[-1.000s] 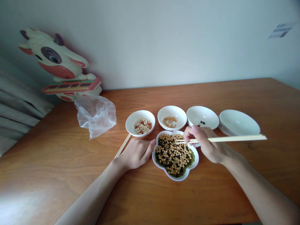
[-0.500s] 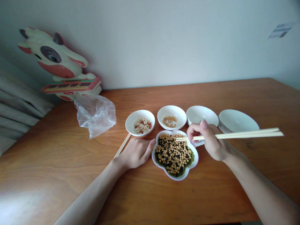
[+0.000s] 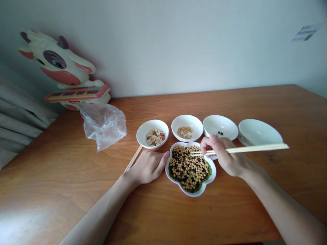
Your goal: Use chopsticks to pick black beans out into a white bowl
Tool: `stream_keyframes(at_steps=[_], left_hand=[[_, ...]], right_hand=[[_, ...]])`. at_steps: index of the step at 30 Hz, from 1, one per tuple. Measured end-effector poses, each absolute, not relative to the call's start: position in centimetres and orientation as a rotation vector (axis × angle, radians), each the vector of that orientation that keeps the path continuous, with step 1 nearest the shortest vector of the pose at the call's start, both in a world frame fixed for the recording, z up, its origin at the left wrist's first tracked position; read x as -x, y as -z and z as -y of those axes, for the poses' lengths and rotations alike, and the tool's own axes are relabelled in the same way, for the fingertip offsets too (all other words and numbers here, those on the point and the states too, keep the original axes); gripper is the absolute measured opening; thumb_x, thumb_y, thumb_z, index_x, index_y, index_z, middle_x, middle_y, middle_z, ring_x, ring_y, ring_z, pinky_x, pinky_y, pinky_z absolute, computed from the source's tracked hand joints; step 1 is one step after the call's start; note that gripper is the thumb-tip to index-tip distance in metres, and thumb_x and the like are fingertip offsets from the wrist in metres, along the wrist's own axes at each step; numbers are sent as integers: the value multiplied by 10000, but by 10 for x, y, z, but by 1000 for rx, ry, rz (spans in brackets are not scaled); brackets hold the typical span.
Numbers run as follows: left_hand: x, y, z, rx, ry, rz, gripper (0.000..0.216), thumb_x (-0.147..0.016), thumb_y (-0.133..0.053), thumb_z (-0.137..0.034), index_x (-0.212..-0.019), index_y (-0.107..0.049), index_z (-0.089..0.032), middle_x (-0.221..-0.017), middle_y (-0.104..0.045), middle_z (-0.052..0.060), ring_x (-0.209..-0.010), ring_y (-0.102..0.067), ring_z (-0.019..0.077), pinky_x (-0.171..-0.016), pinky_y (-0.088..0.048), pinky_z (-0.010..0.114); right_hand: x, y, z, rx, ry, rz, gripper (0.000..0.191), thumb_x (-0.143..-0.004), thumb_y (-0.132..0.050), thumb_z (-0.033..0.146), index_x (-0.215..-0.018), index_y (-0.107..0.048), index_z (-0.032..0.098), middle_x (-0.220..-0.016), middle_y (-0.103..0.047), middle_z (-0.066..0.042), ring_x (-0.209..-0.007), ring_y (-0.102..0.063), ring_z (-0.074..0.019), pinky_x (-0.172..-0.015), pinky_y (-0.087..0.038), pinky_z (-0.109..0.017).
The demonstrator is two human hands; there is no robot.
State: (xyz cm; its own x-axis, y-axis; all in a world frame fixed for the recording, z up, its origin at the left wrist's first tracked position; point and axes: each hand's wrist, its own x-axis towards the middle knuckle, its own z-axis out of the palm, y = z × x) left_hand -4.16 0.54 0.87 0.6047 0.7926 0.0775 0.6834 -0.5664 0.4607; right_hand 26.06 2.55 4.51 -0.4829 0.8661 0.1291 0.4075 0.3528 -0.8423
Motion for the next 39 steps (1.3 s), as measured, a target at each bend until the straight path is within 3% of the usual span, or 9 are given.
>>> stream_keyframes(at_steps=[18, 31, 39], left_hand=[[41, -10, -5, -2461, -387, -1189, 501, -1147, -258, -327, -726, -497, -198, -729, -660, 29, -633, -559, 161, -690, -354, 354], [42, -10, -4, -2448, -392, -1190, 506, -1147, -254, -335, -724, -495, -199, -730, -660, 29, -635, -561, 163, -687, -355, 350], [42, -10, -5, -2436, -386, -1181, 484, -1146, -249, -339, -730, -455, -202, -733, -642, 23, -639, -546, 165, -701, -344, 345]], right_hand=[[-261, -44, -25, 1113, -1035, 2013, 671, -1120, -221, 583, -742, -624, 203, -675, -612, -32, -639, -575, -175, -640, -427, -324], [-268, -50, -27, 1123, -1148, 1965, 739, -1072, -144, 694, -742, -589, 205, -656, -570, -21, -583, -514, -163, -564, -385, -304], [-266, -46, -27, 1128, -1085, 2062, 711, -1097, -141, 642, -767, -594, 204, -694, -589, -24, -629, -524, -171, -621, -391, -323]])
